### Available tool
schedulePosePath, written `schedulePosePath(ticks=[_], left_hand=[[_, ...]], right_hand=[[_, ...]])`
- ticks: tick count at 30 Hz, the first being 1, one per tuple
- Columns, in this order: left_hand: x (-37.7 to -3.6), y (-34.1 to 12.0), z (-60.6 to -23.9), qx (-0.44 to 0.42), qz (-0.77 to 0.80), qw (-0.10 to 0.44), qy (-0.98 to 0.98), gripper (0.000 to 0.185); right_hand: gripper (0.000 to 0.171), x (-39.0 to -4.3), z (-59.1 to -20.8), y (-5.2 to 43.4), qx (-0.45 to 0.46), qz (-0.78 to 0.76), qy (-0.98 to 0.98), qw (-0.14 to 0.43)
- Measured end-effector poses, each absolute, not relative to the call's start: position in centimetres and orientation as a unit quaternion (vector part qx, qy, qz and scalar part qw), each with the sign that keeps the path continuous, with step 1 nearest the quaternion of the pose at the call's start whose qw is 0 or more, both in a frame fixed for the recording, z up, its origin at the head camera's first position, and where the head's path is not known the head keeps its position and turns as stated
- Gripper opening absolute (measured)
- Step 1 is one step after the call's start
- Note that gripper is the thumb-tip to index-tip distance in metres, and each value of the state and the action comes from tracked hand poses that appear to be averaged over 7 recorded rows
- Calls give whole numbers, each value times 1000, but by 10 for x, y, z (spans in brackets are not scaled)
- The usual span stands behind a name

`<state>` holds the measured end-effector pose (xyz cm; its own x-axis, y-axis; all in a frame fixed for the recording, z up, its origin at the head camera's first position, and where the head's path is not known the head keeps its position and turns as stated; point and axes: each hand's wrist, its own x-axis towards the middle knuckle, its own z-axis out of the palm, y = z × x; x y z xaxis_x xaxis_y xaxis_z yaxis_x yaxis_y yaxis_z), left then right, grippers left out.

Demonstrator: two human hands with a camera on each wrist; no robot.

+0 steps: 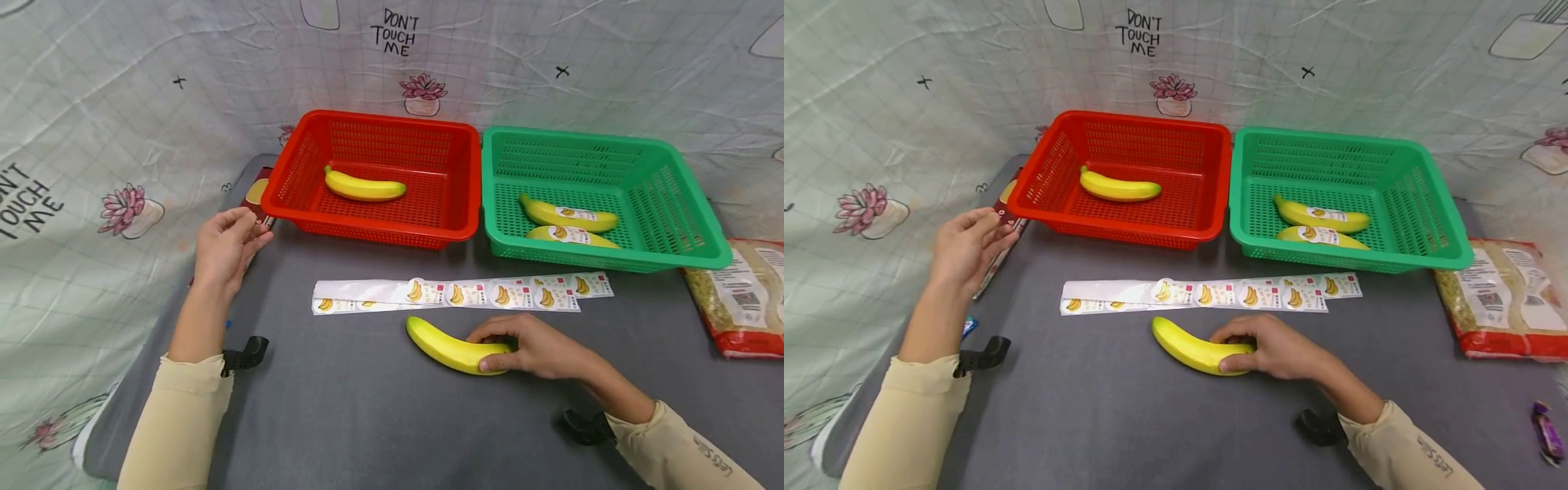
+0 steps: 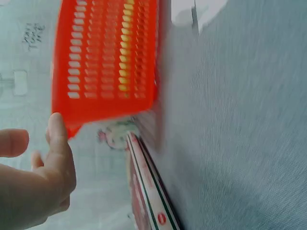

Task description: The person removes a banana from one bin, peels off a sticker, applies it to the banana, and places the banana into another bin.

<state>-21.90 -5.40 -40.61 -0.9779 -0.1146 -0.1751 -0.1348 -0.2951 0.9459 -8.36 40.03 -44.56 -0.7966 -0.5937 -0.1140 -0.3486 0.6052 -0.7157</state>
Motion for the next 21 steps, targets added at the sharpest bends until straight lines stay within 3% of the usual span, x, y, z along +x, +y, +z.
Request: schedulePosePath(ticks=[4,15,21], left_hand=[[-205,-34,-406,-72,722,15,688,20],[-194,62,-419,189,413,128,881,31],[-195,94,-430,240,272,148,920,27]], right_hand=[[29,-83,-446,401,-268,-353,879,173],[30,-81,-444,400,-258,-364,877,179],[32,-81,-443,399,-250,-367,876,190]])
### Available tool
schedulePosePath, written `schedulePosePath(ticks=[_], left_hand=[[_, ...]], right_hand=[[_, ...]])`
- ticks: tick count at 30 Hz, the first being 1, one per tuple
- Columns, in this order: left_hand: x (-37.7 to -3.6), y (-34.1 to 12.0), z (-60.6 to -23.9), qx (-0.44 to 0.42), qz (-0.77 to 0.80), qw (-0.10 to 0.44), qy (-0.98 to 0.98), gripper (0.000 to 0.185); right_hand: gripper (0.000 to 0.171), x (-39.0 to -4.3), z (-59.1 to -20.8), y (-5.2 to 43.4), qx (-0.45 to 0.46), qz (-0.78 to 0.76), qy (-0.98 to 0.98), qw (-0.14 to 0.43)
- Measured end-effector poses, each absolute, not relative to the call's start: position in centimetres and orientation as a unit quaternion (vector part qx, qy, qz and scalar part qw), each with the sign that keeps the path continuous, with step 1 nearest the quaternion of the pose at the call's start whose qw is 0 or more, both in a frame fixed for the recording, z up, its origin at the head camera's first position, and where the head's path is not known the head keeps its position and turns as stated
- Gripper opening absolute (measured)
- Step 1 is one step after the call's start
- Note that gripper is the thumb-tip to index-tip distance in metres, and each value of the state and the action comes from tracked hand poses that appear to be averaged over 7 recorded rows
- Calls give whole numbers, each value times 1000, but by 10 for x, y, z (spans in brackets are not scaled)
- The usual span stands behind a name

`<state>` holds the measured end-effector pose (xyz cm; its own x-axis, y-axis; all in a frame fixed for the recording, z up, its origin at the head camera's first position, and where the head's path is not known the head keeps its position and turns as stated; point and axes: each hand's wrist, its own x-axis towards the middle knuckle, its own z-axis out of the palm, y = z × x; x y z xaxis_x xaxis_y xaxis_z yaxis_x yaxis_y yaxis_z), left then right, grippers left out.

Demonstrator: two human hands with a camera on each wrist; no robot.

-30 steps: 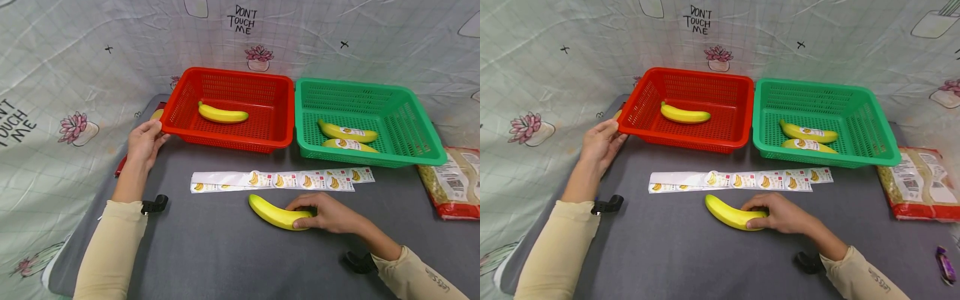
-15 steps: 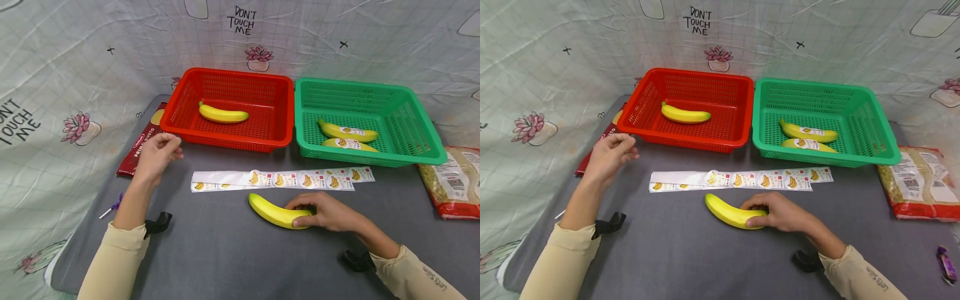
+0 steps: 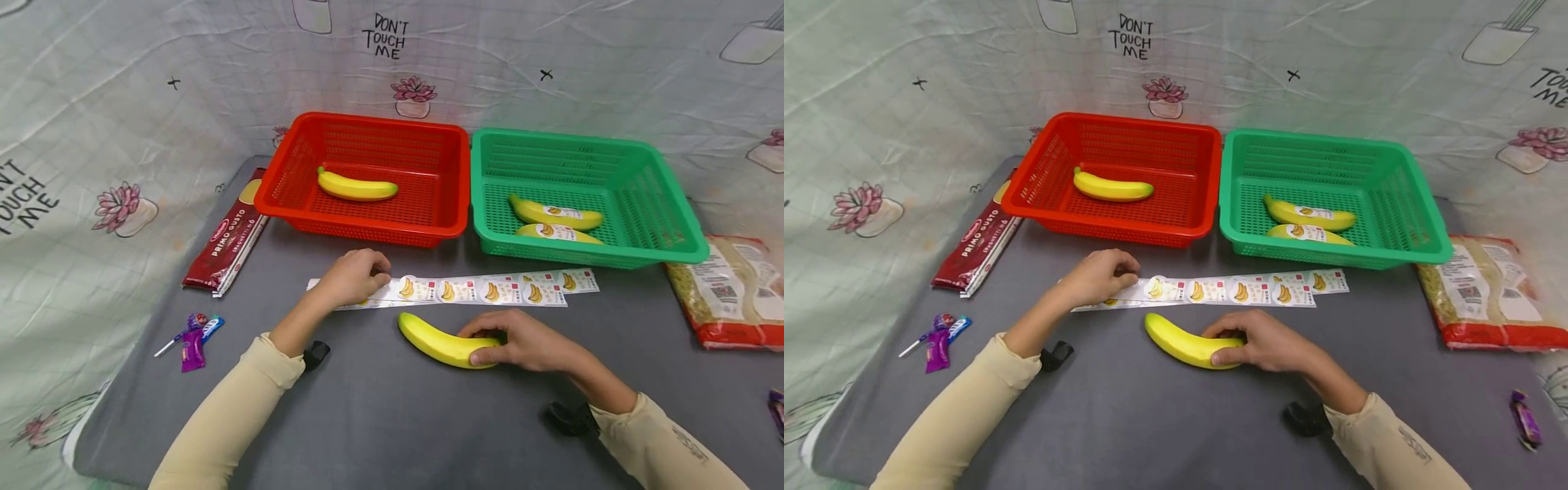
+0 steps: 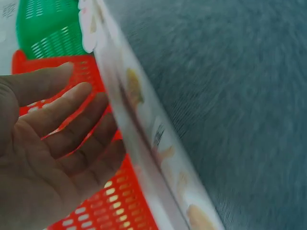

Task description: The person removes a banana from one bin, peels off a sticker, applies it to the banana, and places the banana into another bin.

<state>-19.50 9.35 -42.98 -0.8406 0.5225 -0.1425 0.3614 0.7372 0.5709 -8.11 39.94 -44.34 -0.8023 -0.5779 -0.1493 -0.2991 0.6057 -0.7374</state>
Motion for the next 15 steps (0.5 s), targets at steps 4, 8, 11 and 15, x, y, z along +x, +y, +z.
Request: schedulePosePath(ticks=[4,8,11,15], left_hand=[[-197,101,-437,247,229,140,931,24],[-199,105,-442,245,236,144,929,21],[-202,107,-445,247,242,149,927,19],[-205,108,-448,248,246,152,925,12]], right_hand=[[33,-84,-443,398,-249,-367,875,194],[33,-84,-444,399,-243,-372,873,203],[33,-84,-445,400,-238,-377,870,210],[33,-84,-445,401,-235,-379,870,211]])
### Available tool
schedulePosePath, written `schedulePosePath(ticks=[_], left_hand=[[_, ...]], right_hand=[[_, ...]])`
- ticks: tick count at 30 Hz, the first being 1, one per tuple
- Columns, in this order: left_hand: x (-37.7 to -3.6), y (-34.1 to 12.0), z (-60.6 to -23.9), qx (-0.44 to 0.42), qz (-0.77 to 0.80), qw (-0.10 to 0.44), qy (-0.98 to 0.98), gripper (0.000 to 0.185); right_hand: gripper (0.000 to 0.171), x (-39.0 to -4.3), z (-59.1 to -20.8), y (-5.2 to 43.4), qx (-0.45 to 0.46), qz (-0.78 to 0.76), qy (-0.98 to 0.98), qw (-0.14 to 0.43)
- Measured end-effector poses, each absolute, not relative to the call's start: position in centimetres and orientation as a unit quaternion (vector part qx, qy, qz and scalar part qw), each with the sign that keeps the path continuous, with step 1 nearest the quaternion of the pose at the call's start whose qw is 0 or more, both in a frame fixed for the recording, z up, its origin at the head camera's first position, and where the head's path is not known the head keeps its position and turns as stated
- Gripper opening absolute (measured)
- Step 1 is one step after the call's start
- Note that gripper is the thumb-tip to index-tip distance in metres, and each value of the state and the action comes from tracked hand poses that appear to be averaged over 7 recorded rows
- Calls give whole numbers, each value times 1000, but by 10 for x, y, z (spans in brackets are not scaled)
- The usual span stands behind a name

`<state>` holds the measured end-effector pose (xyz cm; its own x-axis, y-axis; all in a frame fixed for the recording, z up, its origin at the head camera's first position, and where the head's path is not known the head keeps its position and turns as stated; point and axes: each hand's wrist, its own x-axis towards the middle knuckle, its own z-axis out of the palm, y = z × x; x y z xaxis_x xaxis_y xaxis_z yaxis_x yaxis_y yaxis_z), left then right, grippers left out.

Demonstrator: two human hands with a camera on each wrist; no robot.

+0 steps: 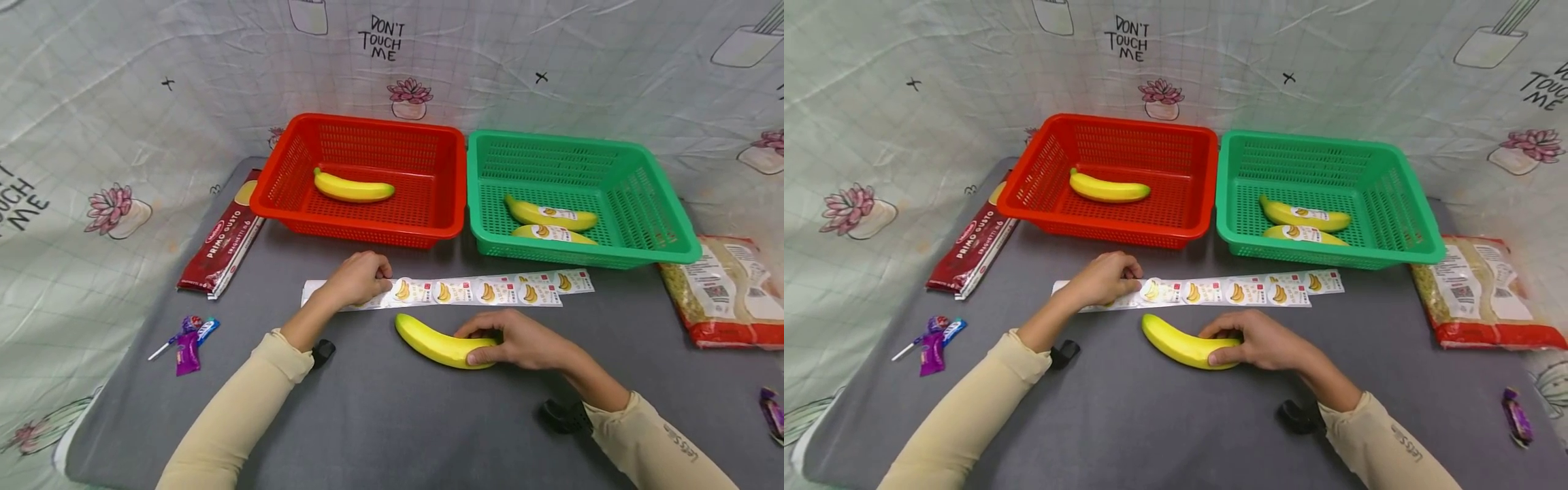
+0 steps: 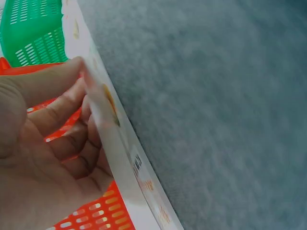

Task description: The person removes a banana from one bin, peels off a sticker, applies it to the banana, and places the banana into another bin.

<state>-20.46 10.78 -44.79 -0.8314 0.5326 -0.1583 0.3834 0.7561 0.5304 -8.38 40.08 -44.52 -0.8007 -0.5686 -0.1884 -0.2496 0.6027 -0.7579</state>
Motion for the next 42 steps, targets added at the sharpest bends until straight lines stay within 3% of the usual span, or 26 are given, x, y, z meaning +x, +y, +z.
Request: schedulePosePath(ticks=[5,31,38,42], left_hand=[[-207,108,-450,248,260,152,921,7],[-211,104,-443,261,307,171,899,16],[-211,104,-437,272,322,178,889,17],[-210,106,-435,272,326,190,885,18]], right_hand=[[34,-84,-444,401,-235,-382,869,210],[36,-89,-446,405,-236,-411,856,208],[24,-118,-426,409,-178,-423,877,145],[21,-142,-415,398,-146,-397,896,135]])
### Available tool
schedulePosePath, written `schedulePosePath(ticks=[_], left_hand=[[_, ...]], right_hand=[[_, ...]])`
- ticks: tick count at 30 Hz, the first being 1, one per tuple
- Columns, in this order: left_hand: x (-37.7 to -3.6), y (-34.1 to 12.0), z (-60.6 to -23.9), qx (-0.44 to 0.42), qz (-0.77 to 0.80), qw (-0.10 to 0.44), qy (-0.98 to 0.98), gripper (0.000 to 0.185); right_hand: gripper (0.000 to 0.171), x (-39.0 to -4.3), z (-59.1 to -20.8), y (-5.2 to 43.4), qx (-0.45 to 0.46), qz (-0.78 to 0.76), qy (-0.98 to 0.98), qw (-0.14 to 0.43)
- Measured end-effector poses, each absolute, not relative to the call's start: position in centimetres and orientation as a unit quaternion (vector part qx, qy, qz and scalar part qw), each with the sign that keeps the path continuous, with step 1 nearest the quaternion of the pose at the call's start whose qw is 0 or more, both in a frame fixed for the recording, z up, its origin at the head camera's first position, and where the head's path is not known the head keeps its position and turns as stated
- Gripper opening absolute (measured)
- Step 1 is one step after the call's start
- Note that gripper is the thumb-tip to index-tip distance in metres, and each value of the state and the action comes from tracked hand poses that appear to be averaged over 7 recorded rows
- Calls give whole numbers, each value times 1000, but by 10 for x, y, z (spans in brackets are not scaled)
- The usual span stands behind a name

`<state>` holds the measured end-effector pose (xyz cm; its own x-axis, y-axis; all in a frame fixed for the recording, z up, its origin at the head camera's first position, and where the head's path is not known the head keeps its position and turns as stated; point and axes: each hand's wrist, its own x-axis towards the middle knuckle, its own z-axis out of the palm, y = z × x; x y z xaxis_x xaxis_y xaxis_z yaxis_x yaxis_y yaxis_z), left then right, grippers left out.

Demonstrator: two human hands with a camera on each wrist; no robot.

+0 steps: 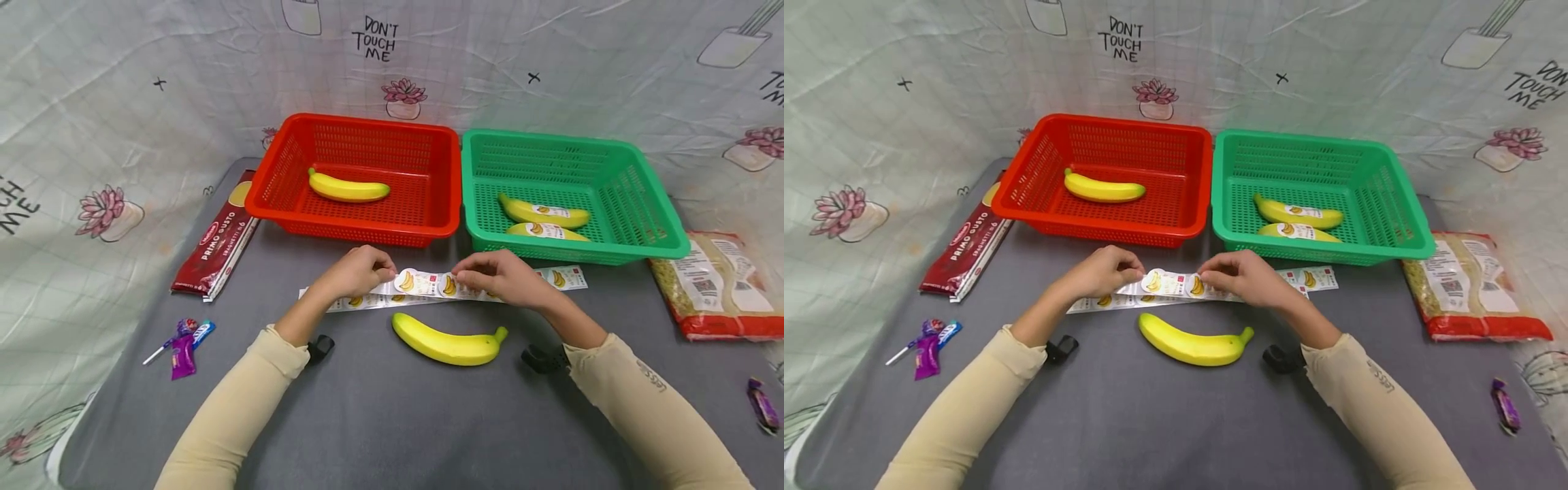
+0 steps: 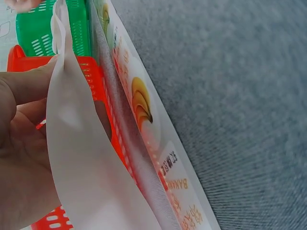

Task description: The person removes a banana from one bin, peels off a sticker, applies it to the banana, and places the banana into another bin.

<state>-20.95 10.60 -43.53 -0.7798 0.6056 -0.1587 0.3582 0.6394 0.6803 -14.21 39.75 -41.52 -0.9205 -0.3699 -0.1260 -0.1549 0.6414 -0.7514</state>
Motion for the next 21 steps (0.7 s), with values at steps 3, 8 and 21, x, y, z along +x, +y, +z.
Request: schedulePosePath(ticks=[3,8,21], left_hand=[[-208,106,-434,272,331,194,882,18],[-207,107,-432,277,337,185,881,18],[-205,108,-437,272,358,183,874,18]], right_hand=[[20,-155,-413,383,-145,-366,909,136],[17,-165,-415,368,-156,-328,923,125],[11,-176,-426,354,-176,-322,919,144]])
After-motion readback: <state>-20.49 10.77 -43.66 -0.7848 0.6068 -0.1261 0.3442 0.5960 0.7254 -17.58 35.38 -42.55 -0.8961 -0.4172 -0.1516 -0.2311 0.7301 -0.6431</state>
